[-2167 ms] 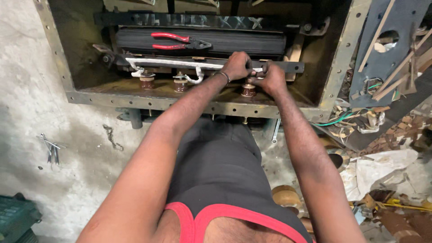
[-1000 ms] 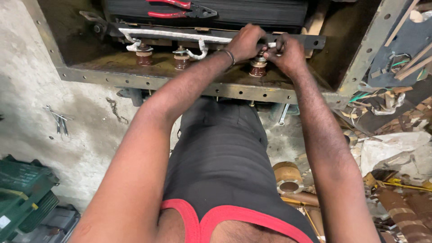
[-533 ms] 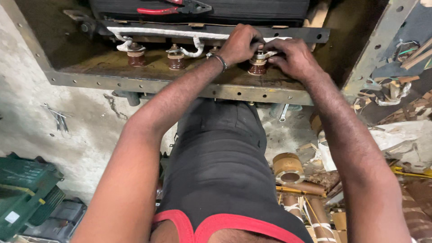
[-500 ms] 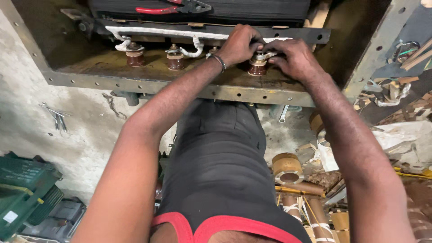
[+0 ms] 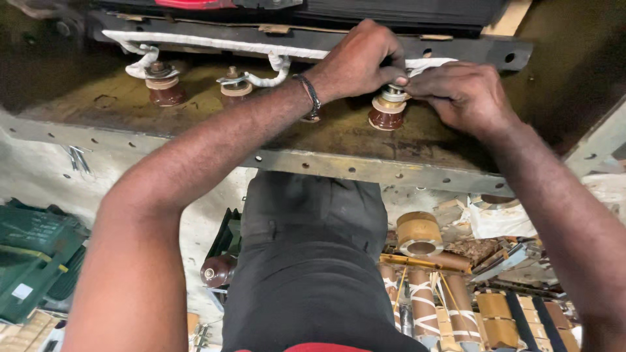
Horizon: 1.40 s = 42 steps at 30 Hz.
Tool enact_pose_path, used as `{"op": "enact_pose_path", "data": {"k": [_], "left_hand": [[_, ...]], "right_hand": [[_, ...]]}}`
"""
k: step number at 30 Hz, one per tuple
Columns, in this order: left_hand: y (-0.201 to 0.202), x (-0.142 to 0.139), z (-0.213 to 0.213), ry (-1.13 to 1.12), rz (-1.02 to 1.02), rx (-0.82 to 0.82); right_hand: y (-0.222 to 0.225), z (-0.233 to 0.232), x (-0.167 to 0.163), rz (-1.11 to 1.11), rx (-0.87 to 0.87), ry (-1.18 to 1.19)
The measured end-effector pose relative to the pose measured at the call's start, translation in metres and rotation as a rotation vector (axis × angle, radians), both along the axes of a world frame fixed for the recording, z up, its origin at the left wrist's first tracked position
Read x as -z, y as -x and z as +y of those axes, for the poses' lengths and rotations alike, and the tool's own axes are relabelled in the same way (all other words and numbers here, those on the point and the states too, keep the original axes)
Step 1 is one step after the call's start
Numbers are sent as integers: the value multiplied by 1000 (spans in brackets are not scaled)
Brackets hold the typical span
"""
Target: The person works on a transformer tank, using a wrench to tighten nuts on a metal bus bar fitted over the terminal bushings, steadying the bar with the other hand. They move along the bar tightening each fastener in turn, with pliers resting on the transformer core nearby.
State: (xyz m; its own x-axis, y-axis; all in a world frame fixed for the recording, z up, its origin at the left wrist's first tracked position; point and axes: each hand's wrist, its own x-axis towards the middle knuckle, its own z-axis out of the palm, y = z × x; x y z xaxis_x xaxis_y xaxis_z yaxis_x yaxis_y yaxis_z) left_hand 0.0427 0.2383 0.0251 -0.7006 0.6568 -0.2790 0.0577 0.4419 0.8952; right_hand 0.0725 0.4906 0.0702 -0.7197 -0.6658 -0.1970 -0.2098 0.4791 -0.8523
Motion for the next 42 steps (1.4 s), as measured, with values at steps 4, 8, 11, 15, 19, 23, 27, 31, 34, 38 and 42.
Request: {"op": "enact_pose_path", "data": {"k": [4,8,11,15,19,23,27,31,34,38,42], "left_hand": [[1,0,-1,-56,42,8],[-3,1,-6,-133,79,9],[-2,6,-5,-131,29,27],[4,12,-5,-154,-46,115],[7,15,-4,-124,-100,146],[0,11,-1,15,-78,126],[-5,7,-3,22,-52,70],[0,10,-7,-37,-96,175],[7,15,-6,-107,-92,229],[12,18,-1,-59,-96,296],[13,15,-5,-51,-98,322]], "right_hand": [[-1,-1,-1,92,-50,-32],[1,-5,-7,128,-74,-59],[4,-9,-13,119,-42,-44],[9,-14,-18,91,-39,-5],[10,-15,-18,75,-47,-32],[7,-12,-16,74,-38,-15],[5,-10,-15,41,-23,-2],[8,-11,-15,42,-40,21],[11,-13,-16,47,-61,11],[13,-13,-18,58,-97,-8],[13,-12,-19,49,-85,-10]]}}
